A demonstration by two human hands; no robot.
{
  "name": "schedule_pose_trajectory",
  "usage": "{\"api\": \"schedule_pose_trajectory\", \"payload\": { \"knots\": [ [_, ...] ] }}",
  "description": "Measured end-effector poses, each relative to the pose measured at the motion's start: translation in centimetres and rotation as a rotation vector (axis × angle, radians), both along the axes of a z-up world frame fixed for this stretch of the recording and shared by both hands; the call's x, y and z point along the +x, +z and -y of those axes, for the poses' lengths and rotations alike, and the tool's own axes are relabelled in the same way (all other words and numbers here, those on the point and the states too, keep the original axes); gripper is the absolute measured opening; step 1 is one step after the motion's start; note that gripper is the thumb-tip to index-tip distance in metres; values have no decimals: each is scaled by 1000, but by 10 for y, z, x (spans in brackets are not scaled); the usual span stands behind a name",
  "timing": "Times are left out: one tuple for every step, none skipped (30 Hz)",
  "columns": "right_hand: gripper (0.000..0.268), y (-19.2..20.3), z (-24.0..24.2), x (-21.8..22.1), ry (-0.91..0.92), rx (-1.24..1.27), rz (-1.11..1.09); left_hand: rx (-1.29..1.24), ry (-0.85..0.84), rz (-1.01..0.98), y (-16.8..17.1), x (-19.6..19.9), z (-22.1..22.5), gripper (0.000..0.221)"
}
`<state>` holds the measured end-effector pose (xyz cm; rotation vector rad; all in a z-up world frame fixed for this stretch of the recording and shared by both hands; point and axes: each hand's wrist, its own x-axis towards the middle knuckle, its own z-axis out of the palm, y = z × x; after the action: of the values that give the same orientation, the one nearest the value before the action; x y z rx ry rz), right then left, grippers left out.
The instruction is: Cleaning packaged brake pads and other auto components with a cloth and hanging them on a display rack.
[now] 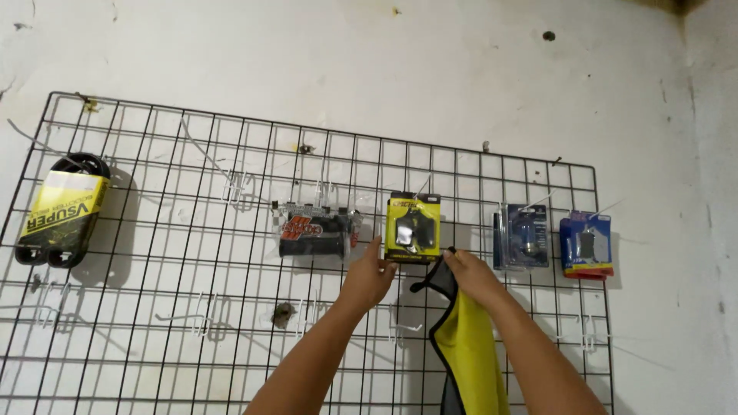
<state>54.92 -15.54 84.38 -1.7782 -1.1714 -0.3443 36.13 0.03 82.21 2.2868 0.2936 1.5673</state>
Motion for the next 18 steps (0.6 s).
{"api": "schedule_pose_trajectory", "payload": {
  "knots": [
    [48,1,3,6,3,-13,-7,-13,3,-7,0,-2,2,71],
    [49,2,5,13,13,19,-15,-19,40,-96,-1,-5,4,78],
    [51,3,7,19,24,50,-23,-27,76,-185,-1,-8,5,85],
    [51,6,16,13,27,35,-31,-42,78,-193,-1,-14,11,85],
    [50,9,25,7,-27,52,-36,-21,43,-188,-1,-20,17,82],
    [51,13,34,2,-82,68,-41,0,8,-182,0,-25,22,79],
    [51,18,41,3,-82,51,-50,-18,7,-192,4,-35,35,79],
    [51,23,47,4,-115,84,11,98,103,-259,8,-45,47,77],
    [53,26,53,6,-147,114,69,211,197,-332,12,-55,59,76],
    [53,32,67,-7,-144,92,57,192,194,-348,16,-62,67,76],
    [51,37,81,-19,-159,112,178,340,251,-393,19,-69,74,70],
    [71,43,94,-30,-171,132,300,490,303,-438,23,-76,81,65],
    [71,43,104,-30,-169,111,285,474,295,-456,23,-82,89,65],
    [71,43,113,-30,-212,130,433,636,345,-447,23,-89,96,58],
    [70,44,123,-29,-251,151,583,802,392,-435,26,-95,104,51],
    [70,38,137,-34,-246,132,570,788,382,-452,19,-104,113,51],
    [44,34,150,-38,-197,198,651,950,332,-434,14,-114,121,49],
    [35,31,163,-44,-147,265,729,1109,277,-409,9,-124,130,48]
  ]
}}
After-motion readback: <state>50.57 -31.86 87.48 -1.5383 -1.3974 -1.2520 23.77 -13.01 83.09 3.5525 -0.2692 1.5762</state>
